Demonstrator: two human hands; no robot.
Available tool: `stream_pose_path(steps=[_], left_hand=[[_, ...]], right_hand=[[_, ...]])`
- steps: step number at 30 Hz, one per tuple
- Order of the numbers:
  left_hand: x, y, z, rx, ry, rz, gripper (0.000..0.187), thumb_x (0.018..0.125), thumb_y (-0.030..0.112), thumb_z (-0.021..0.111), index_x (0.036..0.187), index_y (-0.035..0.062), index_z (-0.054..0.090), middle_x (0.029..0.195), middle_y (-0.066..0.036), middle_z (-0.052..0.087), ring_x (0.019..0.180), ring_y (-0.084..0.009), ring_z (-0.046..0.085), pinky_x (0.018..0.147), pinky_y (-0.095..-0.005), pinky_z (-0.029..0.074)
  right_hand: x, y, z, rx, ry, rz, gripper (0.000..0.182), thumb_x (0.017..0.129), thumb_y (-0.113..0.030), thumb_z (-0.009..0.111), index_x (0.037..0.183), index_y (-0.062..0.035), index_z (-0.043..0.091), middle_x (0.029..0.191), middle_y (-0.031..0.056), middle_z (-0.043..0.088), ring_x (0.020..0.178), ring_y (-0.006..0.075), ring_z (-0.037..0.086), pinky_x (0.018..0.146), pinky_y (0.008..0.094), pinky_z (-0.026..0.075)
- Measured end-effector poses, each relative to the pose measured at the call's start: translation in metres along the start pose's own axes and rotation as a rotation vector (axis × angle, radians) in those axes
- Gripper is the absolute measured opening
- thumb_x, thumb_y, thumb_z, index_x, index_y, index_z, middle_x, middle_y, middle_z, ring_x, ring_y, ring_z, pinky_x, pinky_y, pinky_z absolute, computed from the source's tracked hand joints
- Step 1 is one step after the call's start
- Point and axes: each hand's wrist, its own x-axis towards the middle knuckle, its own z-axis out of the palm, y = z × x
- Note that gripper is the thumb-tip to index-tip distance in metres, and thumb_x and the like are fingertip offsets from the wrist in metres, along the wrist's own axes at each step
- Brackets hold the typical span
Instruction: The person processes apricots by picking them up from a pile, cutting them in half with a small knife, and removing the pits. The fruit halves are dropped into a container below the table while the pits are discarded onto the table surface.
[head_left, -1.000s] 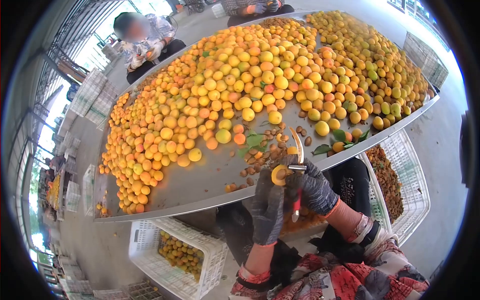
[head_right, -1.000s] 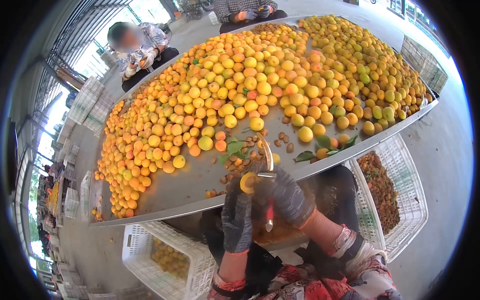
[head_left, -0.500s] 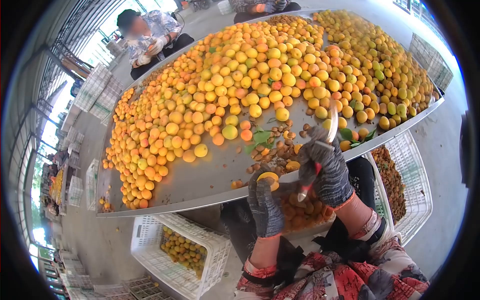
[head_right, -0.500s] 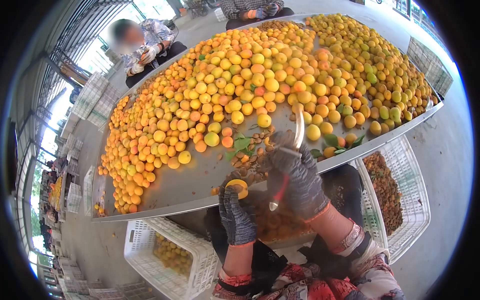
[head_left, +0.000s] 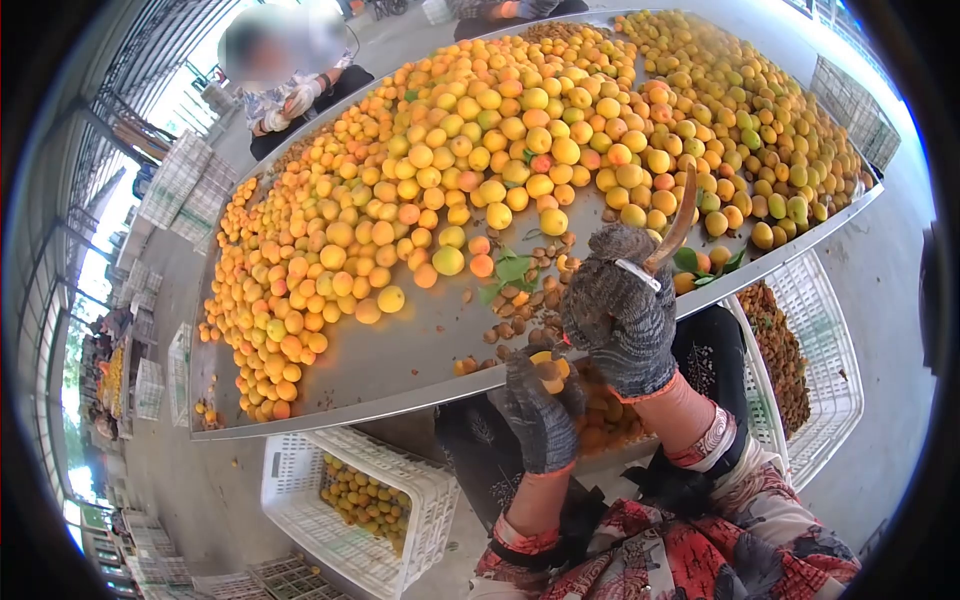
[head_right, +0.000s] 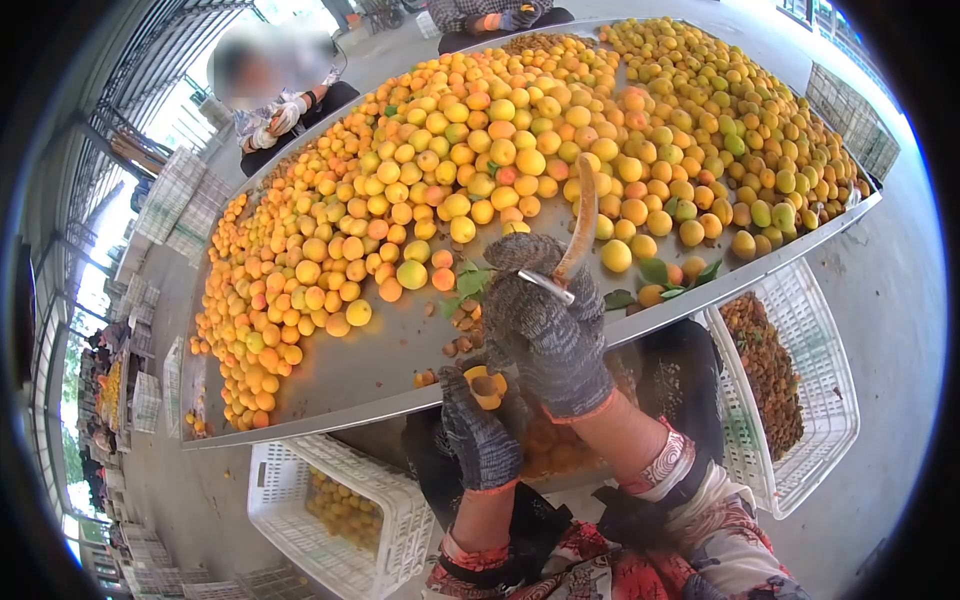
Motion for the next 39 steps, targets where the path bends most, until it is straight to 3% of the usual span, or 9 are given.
stream_pose_path(steps=[3,5,11,13,16,29,33,35,39], left_hand=[[0.002,0.009,0.001,0.019,-0.012,-0.039,0.031,0.094,0.018,0.035,0.111,-0.0047,0.047,0.1,-0.013,0.054,0.094,-0.0163,0.051,0.082,-0.0289,0.043],[0.004,0.006,0.003,-0.06,-0.032,-0.096,0.033,0.094,0.02,0.034,0.112,-0.0054,0.046,0.102,-0.013,0.054,0.095,-0.0168,0.051,0.082,-0.0289,0.043],[0.019,-0.008,-0.001,0.773,-0.073,0.627,0.034,0.09,0.023,0.044,0.11,-0.005,0.047,0.099,-0.014,0.055,0.086,-0.021,0.056,0.076,-0.0313,0.046],[0.033,-0.005,0.012,-0.372,0.05,-0.454,0.04,0.088,0.031,0.047,0.111,-0.0018,0.047,0.1,-0.013,0.054,0.083,-0.0218,0.057,0.075,-0.031,0.047],[0.05,0.039,0.03,-0.527,0.251,-0.893,0.043,0.088,0.036,0.048,0.113,0.0017,0.047,0.1,-0.01,0.054,0.083,-0.02,0.056,0.07,-0.0297,0.049],[0.112,-0.027,-0.001,0.037,0.234,-0.078,0.044,0.092,0.032,0.037,0.119,-0.0023,0.044,0.112,-0.012,0.051,0.096,-0.0186,0.051,0.082,-0.0285,0.043],[0.104,0.001,0.004,-0.247,0.192,-0.352,0.042,0.092,0.037,0.035,0.108,0.0021,0.052,0.103,-0.007,0.054,0.093,-0.0165,0.05,0.082,-0.0294,0.041],[0.105,-0.023,0.001,-0.084,0.159,-0.099,0.04,0.093,0.034,0.032,0.105,0.0028,0.054,0.099,-0.006,0.055,0.09,-0.0149,0.05,0.075,-0.0278,0.042],[0.102,-0.032,-0.008,0.131,0.17,0.151,0.039,0.093,0.033,0.032,0.104,0.0027,0.055,0.096,-0.006,0.057,0.084,-0.0125,0.051,0.063,-0.0244,0.043]], right_hand=[[-0.006,0.009,-0.007,-0.815,-0.044,-0.308,0.029,0.077,-0.012,0.061,0.102,-0.0013,0.053,0.083,0.0057,0.059,0.072,0.0176,0.058,0.063,0.0289,0.049],[-0.007,0.013,-0.003,0.335,0.004,0.106,0.029,0.079,-0.017,0.059,0.104,-0.0035,0.052,0.082,0.005,0.058,0.072,0.0147,0.058,0.062,0.0249,0.049],[0.017,0.024,-0.015,0.328,0.069,0.152,0.016,0.081,-0.019,0.056,0.093,-0.0101,0.05,0.062,-0.0019,0.046,0.047,0.0093,0.042,0.04,0.0232,0.035],[0.03,0.028,-0.018,0.421,0.127,0.207,0.011,0.08,-0.017,0.055,0.089,-0.0142,0.049,0.055,-0.0035,0.039,0.039,0.0075,0.032,0.036,0.0224,0.028],[0.042,0.045,-0.029,0.523,0.221,0.199,0.011,0.081,-0.015,0.052,0.092,-0.0158,0.05,0.056,-0.0031,0.04,0.041,0.0076,0.034,0.037,0.0224,0.029],[0.101,0.041,-0.024,-0.097,-0.08,0.199,0.02,0.082,-0.017,0.054,0.099,-0.0073,0.05,0.069,0.0021,0.053,0.042,0.0108,0.044,0.037,0.0247,0.037],[0.088,0.08,-0.032,-0.179,-0.141,0.462,0.026,0.082,-0.019,0.056,0.103,-0.0051,0.052,0.076,0.004,0.058,0.056,0.0134,0.054,0.048,0.0255,0.045],[0.07,0.068,-0.016,-1.217,-0.507,0.417,0.032,0.083,-0.023,0.056,0.109,-0.0055,0.053,0.088,0.0096,0.061,0.087,0.0184,0.059,0.071,0.0267,0.048],[0.063,0.054,0.003,-0.805,-0.309,0.823,0.039,0.081,-0.02,0.061,0.115,-0.0045,0.051,0.094,0.0072,0.062,0.088,0.0135,0.055,0.076,0.025,0.045]])
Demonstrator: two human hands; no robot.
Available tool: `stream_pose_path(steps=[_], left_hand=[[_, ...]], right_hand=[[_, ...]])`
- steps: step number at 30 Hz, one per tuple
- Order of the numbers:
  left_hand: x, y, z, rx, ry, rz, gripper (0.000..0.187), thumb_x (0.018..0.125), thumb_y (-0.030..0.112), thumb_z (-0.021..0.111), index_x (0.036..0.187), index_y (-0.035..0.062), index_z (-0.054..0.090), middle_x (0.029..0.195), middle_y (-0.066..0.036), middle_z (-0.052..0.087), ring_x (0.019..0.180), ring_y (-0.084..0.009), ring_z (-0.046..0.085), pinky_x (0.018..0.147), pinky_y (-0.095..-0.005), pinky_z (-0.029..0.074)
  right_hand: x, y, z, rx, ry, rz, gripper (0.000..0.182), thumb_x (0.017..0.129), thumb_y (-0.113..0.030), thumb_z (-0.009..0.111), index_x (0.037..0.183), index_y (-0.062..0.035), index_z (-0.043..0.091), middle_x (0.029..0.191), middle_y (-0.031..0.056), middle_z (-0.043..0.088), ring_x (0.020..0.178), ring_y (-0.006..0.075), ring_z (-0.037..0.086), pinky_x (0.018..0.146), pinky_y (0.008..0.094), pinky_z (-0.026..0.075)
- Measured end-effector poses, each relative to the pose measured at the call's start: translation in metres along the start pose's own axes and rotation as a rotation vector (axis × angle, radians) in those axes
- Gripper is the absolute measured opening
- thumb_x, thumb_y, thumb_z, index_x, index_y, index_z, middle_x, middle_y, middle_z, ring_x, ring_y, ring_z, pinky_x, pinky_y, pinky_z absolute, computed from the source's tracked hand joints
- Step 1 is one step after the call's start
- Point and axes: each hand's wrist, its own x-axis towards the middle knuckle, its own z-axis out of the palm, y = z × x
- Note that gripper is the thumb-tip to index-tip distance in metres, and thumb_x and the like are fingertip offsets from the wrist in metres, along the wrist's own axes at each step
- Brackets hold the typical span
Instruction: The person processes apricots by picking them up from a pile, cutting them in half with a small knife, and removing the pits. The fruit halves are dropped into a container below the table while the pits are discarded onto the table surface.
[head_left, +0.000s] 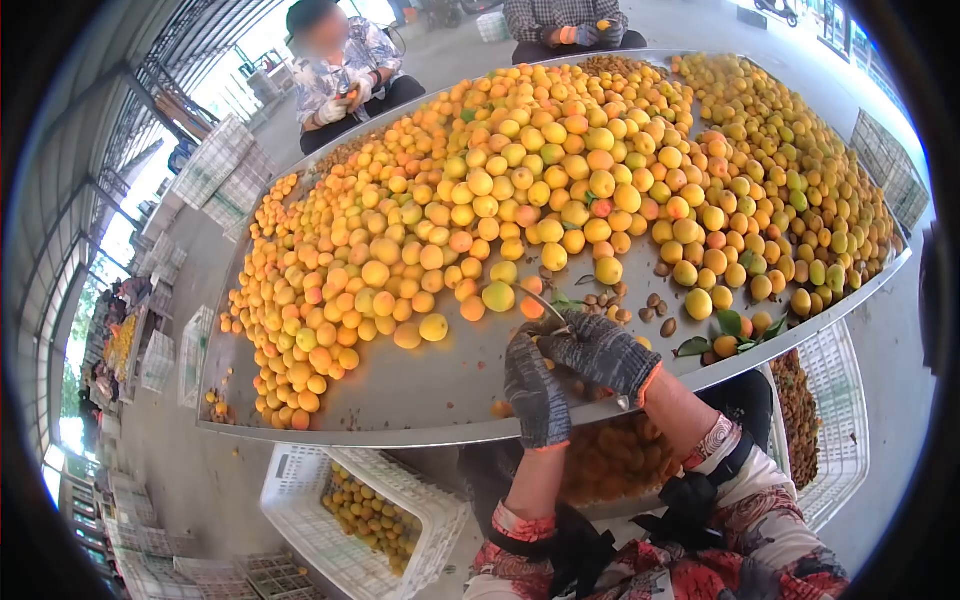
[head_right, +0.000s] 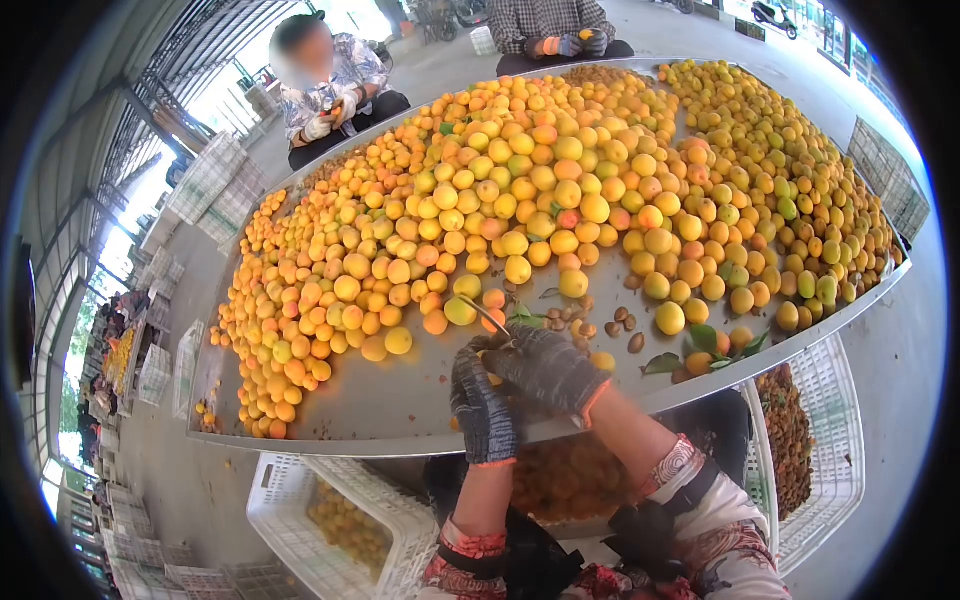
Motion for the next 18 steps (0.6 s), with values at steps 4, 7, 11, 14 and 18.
stream_pose_path(steps=[4,7,11,14,18], left_hand=[[-0.001,0.001,0.001,-0.018,-0.039,-0.038,0.038,0.092,0.031,0.034,0.106,0.0026,0.054,0.096,-0.006,0.057,0.081,-0.0115,0.052,0.057,-0.0232,0.044],[0.001,0.001,0.001,-0.063,-0.054,-0.092,0.038,0.092,0.032,0.035,0.107,0.0025,0.054,0.097,-0.007,0.057,0.081,-0.0122,0.052,0.059,-0.0242,0.045],[0.011,0.001,-0.004,-0.209,-0.002,-0.39,0.041,0.092,0.036,0.037,0.107,0.003,0.054,0.096,-0.006,0.057,0.081,-0.0115,0.052,0.059,-0.0235,0.045],[0.01,0.011,-0.002,-0.215,0.115,-0.4,0.041,0.091,0.038,0.039,0.103,0.0027,0.056,0.092,-0.006,0.056,0.078,-0.0112,0.051,0.063,-0.024,0.044],[0.01,-0.004,-0.008,-0.077,-0.031,-0.296,0.041,0.091,0.037,0.04,0.099,0.0012,0.058,0.087,-0.006,0.057,0.076,-0.0122,0.051,0.068,-0.0254,0.043]], right_hand=[[0.016,0.017,-0.007,-0.437,0.042,-0.366,0.035,0.081,-0.017,0.06,0.112,-0.0041,0.053,0.09,0.0053,0.062,0.081,0.011,0.056,0.07,0.0237,0.046],[0.012,0.006,-0.006,-0.326,0.005,-0.295,0.034,0.08,-0.016,0.06,0.111,-0.0042,0.053,0.089,0.0048,0.062,0.079,0.0107,0.056,0.069,0.0239,0.046],[-0.005,-0.005,-0.004,-0.337,0.064,-0.162,0.038,0.08,-0.016,0.061,0.115,-0.0044,0.052,0.095,0.0066,0.06,0.086,0.0121,0.054,0.077,0.0257,0.045],[-0.007,0.003,-0.01,-0.572,-0.015,-0.346,0.045,0.077,-0.015,0.063,0.119,-0.0048,0.049,0.103,0.0096,0.058,0.094,0.0181,0.055,0.083,0.0298,0.044],[-0.007,0.006,-0.017,-0.937,-0.02,-0.485,0.055,0.073,-0.016,0.066,0.123,-0.0054,0.045,0.115,0.0135,0.053,0.105,0.026,0.051,0.09,0.0348,0.04]])
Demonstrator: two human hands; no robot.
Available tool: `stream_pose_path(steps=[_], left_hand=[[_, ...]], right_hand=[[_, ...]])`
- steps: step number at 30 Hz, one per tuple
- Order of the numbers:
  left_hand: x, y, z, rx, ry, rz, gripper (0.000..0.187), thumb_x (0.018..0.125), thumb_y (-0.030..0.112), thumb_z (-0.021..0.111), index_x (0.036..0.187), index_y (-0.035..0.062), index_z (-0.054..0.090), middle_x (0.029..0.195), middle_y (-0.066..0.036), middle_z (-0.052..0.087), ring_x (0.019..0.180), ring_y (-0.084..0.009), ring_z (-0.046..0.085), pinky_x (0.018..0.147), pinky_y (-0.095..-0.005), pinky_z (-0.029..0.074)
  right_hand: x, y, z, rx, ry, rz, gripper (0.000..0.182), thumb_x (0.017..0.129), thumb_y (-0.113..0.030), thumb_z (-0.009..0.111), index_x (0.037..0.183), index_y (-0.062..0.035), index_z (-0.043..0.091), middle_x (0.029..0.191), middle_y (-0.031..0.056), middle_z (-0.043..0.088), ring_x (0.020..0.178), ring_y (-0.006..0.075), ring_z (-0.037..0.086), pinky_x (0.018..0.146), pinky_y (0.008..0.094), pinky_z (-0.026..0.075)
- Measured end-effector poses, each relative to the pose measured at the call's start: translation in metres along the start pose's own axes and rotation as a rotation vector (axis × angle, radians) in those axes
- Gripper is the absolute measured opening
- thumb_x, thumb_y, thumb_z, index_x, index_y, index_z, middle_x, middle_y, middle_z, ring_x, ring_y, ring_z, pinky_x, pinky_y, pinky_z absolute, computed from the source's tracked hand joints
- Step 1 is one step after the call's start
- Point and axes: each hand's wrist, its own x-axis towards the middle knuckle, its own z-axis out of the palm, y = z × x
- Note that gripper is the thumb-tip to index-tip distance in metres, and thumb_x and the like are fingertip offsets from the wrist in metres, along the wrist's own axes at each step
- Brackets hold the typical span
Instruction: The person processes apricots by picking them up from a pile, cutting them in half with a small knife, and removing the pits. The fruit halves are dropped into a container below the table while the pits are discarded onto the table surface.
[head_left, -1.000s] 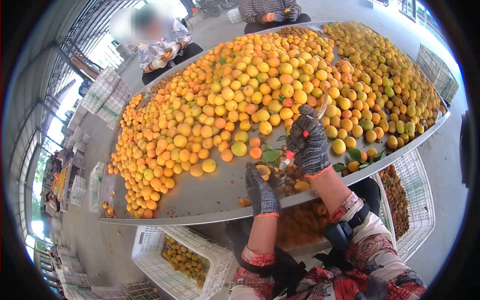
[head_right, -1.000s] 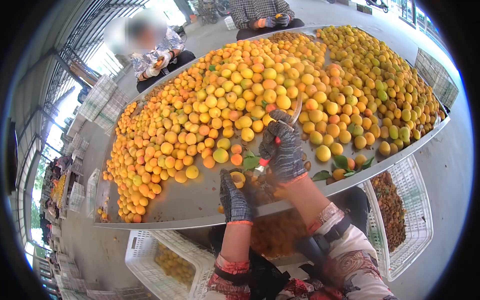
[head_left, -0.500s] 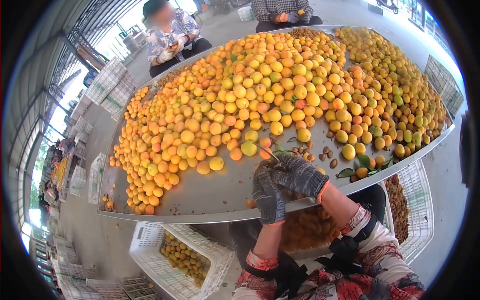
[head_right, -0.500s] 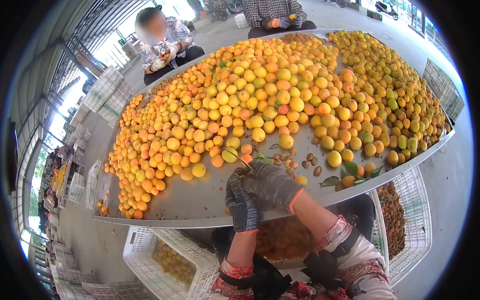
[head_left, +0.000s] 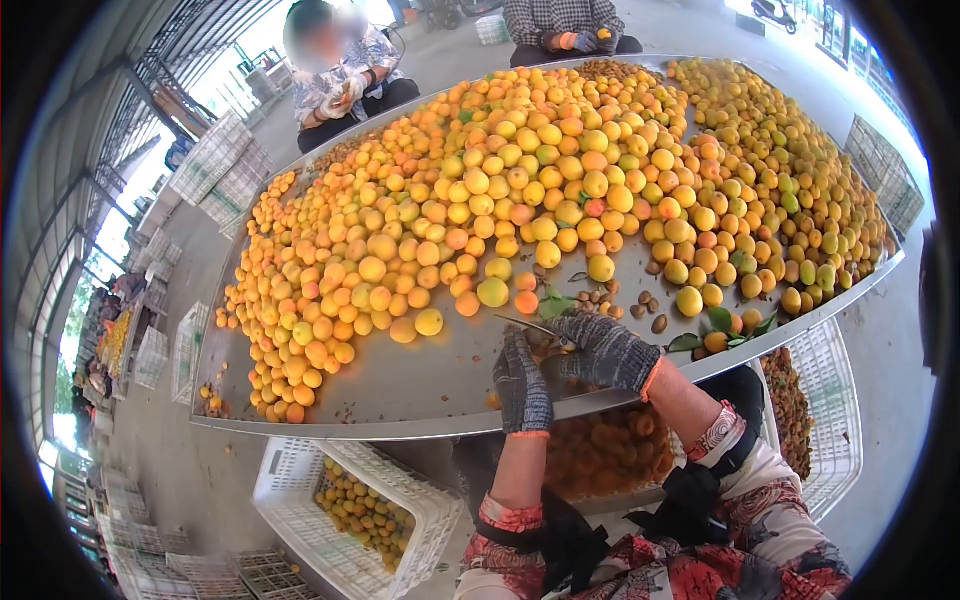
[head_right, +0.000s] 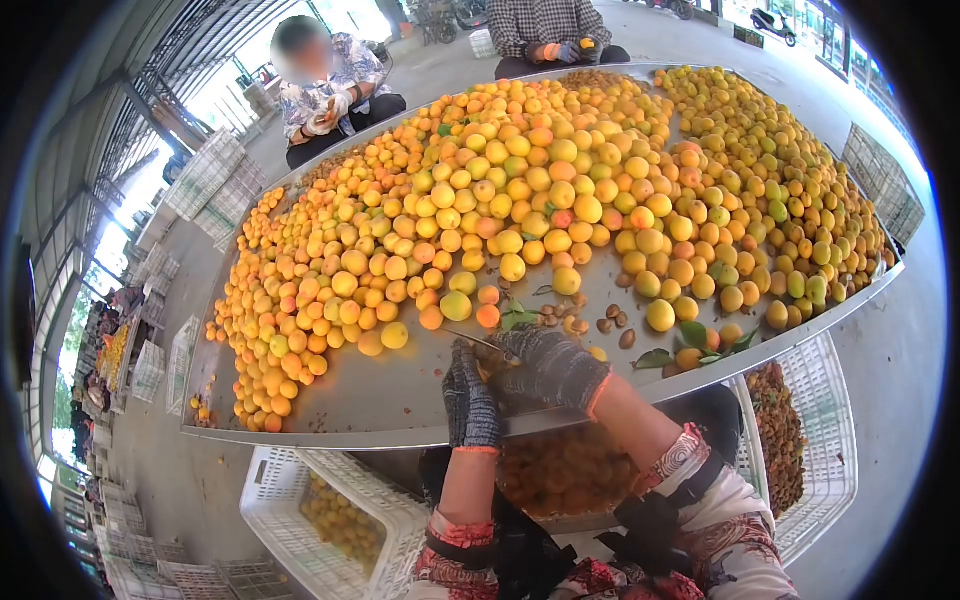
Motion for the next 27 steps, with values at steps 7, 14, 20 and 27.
stream_pose_path(steps=[7,14,20,27], left_hand=[[-0.013,0.018,0.003,0.091,-0.078,0.005,0.039,0.091,0.034,0.04,0.099,-0.0005,0.058,0.086,-0.007,0.06,0.078,-0.0143,0.052,0.072,-0.0273,0.041],[-0.003,-0.007,-0.001,0.149,-0.084,0.119,0.038,0.091,0.029,0.041,0.102,-0.004,0.056,0.095,-0.016,0.061,0.086,-0.0186,0.055,0.078,-0.0308,0.042],[0.001,-0.004,0.004,-0.205,-0.043,-0.079,0.034,0.09,0.026,0.044,0.099,-0.0038,0.058,0.085,-0.011,0.061,0.082,-0.0194,0.056,0.075,-0.0297,0.043],[0.017,-0.032,0.001,-0.252,0.085,0.0,0.032,0.089,0.033,0.044,0.09,0.0045,0.059,0.071,-0.007,0.058,0.041,-0.0148,0.05,0.036,-0.0248,0.042]], right_hand=[[0.0,0.015,-0.002,0.012,-0.019,-0.125,0.058,0.071,-0.019,0.066,0.123,-0.0043,0.044,0.12,0.0179,0.048,0.109,0.03,0.048,0.091,0.0358,0.039],[0.0,0.001,-0.011,0.234,-0.027,-0.029,0.053,0.069,-0.019,0.068,0.116,-0.003,0.049,0.104,0.0154,0.058,0.092,0.0251,0.057,0.077,0.0335,0.045],[-0.005,0.0,-0.001,0.159,0.179,-0.077,0.036,0.07,-0.02,0.063,0.102,-0.0059,0.057,0.093,0.0166,0.059,0.087,0.0334,0.056,0.074,0.0394,0.045],[0.0,0.034,0.011,0.024,0.358,-0.065,0.033,0.073,-0.024,0.063,0.101,-0.0071,0.058,0.095,0.0159,0.058,0.088,0.0328,0.055,0.074,0.0403,0.045]])
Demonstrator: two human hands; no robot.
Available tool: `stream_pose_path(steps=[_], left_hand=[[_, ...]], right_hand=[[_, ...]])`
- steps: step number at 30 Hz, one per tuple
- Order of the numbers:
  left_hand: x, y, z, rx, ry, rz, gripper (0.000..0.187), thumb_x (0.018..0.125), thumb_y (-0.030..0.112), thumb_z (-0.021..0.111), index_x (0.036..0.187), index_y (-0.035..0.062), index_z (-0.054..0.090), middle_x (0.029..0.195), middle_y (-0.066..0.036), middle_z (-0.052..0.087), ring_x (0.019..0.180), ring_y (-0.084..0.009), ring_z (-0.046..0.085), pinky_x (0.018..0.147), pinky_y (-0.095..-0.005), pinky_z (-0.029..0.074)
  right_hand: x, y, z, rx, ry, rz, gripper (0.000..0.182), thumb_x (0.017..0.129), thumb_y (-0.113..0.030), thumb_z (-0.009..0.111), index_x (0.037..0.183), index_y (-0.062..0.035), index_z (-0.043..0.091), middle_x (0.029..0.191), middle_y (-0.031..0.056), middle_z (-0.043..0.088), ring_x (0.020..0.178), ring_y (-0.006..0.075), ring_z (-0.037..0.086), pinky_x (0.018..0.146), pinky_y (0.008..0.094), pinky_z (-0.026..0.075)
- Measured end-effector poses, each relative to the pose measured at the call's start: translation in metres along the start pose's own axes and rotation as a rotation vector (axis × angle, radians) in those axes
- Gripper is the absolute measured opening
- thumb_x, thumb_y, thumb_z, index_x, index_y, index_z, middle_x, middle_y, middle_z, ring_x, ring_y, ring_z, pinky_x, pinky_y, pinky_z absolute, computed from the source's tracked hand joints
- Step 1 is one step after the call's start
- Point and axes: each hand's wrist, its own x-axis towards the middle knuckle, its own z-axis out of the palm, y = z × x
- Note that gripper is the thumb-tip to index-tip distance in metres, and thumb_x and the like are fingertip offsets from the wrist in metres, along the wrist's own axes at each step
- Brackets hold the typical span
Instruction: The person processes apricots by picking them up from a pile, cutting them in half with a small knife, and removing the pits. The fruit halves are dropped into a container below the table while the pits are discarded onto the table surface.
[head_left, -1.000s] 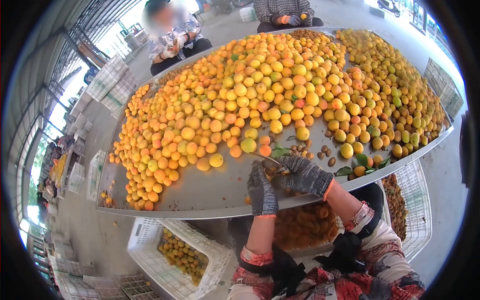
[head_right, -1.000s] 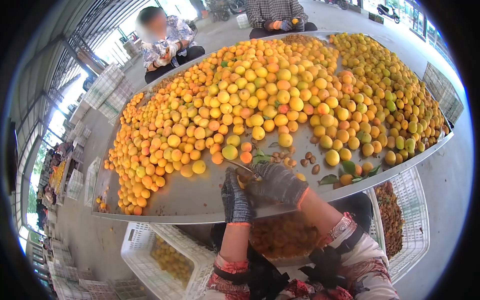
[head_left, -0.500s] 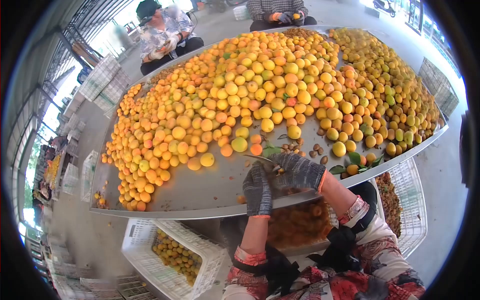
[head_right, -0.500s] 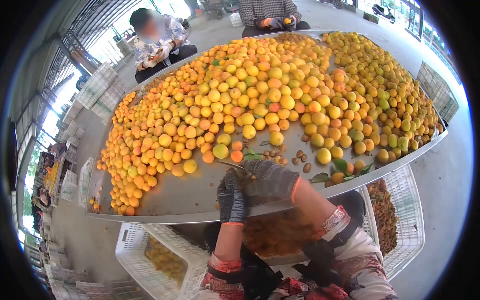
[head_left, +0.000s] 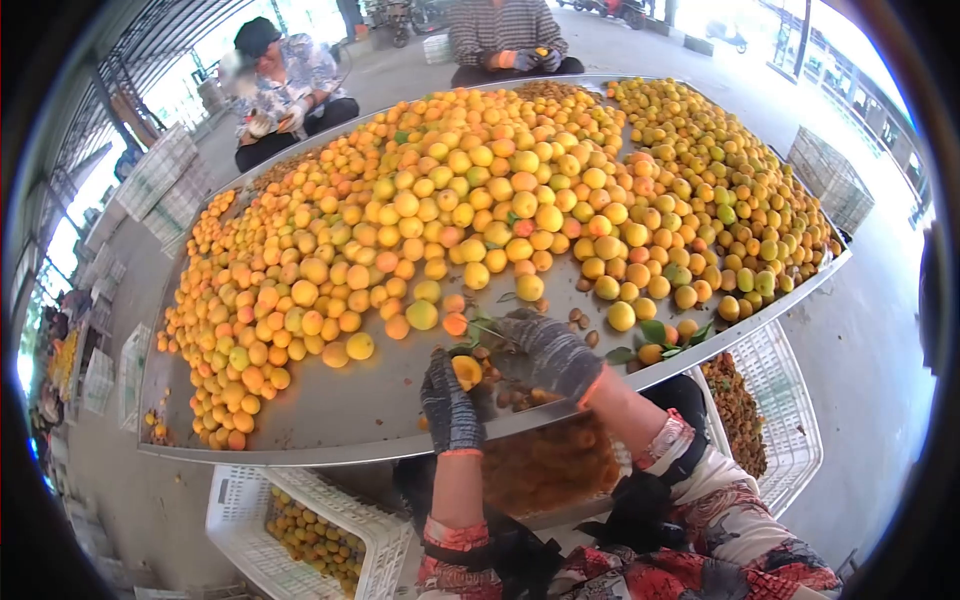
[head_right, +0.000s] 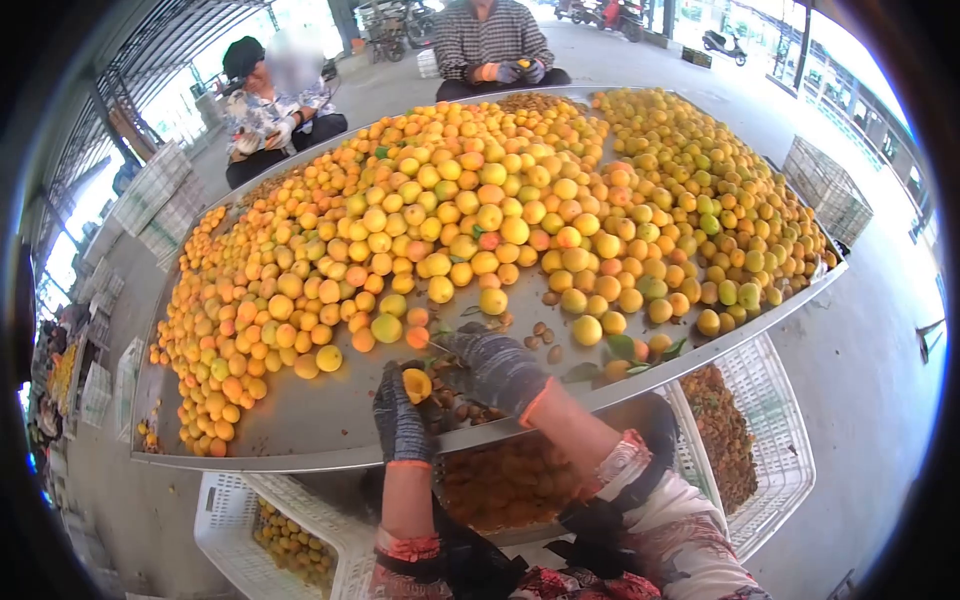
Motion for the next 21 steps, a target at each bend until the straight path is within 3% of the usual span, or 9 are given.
stream_pose_path(steps=[2,4,5,8,10,12,18,20,21], left_hand=[[-0.005,0.012,-0.001,0.053,0.001,-0.068,0.034,0.089,0.034,0.044,0.091,0.0047,0.06,0.074,-0.007,0.059,0.048,-0.0137,0.053,0.041,-0.0241,0.043],[-0.023,0.049,0.009,0.075,-0.081,-0.284,0.035,0.089,0.035,0.044,0.092,0.0047,0.06,0.076,-0.007,0.059,0.057,-0.0124,0.055,0.046,-0.0239,0.044],[-0.008,0.011,-0.005,0.099,-0.133,-0.161,0.038,0.091,0.029,0.043,0.102,-0.0043,0.056,0.095,-0.011,0.06,0.085,-0.0161,0.054,0.075,-0.0293,0.043],[-0.024,0.043,0.005,0.212,-0.192,-0.075,0.044,0.089,0.041,0.043,0.095,0.0006,0.06,0.082,-0.006,0.06,0.073,-0.0128,0.053,0.065,-0.0269,0.044],[-0.028,0.059,0.004,0.236,-0.201,-0.186,0.043,0.09,0.038,0.044,0.098,-0.0014,0.059,0.088,-0.007,0.06,0.078,-0.013,0.05,0.072,-0.0273,0.042],[-0.025,0.04,-0.005,0.294,-0.265,-0.019,0.038,0.091,0.032,0.044,0.101,-0.0017,0.058,0.091,-0.008,0.059,0.08,-0.0134,0.051,0.072,-0.0277,0.042],[-0.06,0.054,-0.017,0.343,-0.241,0.21,0.032,0.091,0.024,0.045,0.104,-0.0019,0.057,0.092,-0.009,0.061,0.084,-0.0146,0.054,0.074,-0.0298,0.043],[-0.079,0.05,-0.032,0.418,-0.267,0.34,0.03,0.09,0.023,0.046,0.105,-0.0011,0.056,0.093,-0.01,0.061,0.085,-0.0162,0.055,0.075,-0.0309,0.043],[-0.089,0.049,-0.039,0.324,-0.403,0.218,0.026,0.088,0.019,0.048,0.104,-0.0003,0.057,0.093,-0.011,0.061,0.086,-0.0204,0.056,0.076,-0.0318,0.044]], right_hand=[[-0.003,-0.011,-0.007,-0.106,0.022,-0.241,0.031,0.075,-0.026,0.061,0.101,-0.0093,0.059,0.094,0.0157,0.058,0.089,0.0322,0.055,0.075,0.0399,0.045],[-0.008,-0.017,-0.001,-0.081,0.009,-0.26,0.03,0.077,-0.027,0.058,0.102,-0.0113,0.059,0.093,0.0158,0.058,0.089,0.0316,0.055,0.075,0.0401,0.045],[-0.01,-0.023,0.0,-0.113,-0.028,-0.22,0.029,0.078,-0.028,0.058,0.102,-0.0111,0.059,0.093,0.0153,0.058,0.088,0.0316,0.055,0.074,0.0401,0.045],[-0.01,-0.027,0.004,-0.201,-0.068,-0.242,0.028,0.079,-0.029,0.055,0.1,-0.0108,0.059,0.09,0.0134,0.059,0.085,0.0311,0.056,0.071,0.0403,0.045],[-0.011,-0.03,0.003,-0.204,-0.128,-0.218,0.038,0.075,-0.02,0.061,0.11,-0.0053,0.056,0.094,0.0164,0.059,0.088,0.0321,0.056,0.076,0.0382,0.045],[-0.007,-0.033,0.001,-0.203,-0.157,-0.205,0.037,0.074,-0.02,0.061,0.107,-0.0041,0.057,0.092,0.0173,0.058,0.085,0.0324,0.057,0.072,0.0387,0.046],[0.001,0.003,0.008,-0.49,-0.018,-0.371,0.025,0.081,-0.011,0.056,0.104,-0.0017,0.057,0.085,0.0089,0.06,0.074,0.0164,0.057,0.066,0.0272,0.046],[0.0,-0.022,-0.013,0.617,0.157,0.278,0.021,0.079,-0.016,0.059,0.096,-0.0047,0.058,0.077,0.0044,0.057,0.066,0.0128,0.053,0.057,0.0255,0.043],[-0.001,-0.025,-0.02,0.634,0.145,0.333,0.021,0.081,-0.013,0.057,0.1,-0.0042,0.057,0.077,0.0013,0.055,0.064,0.0078,0.05,0.055,0.0217,0.041]])
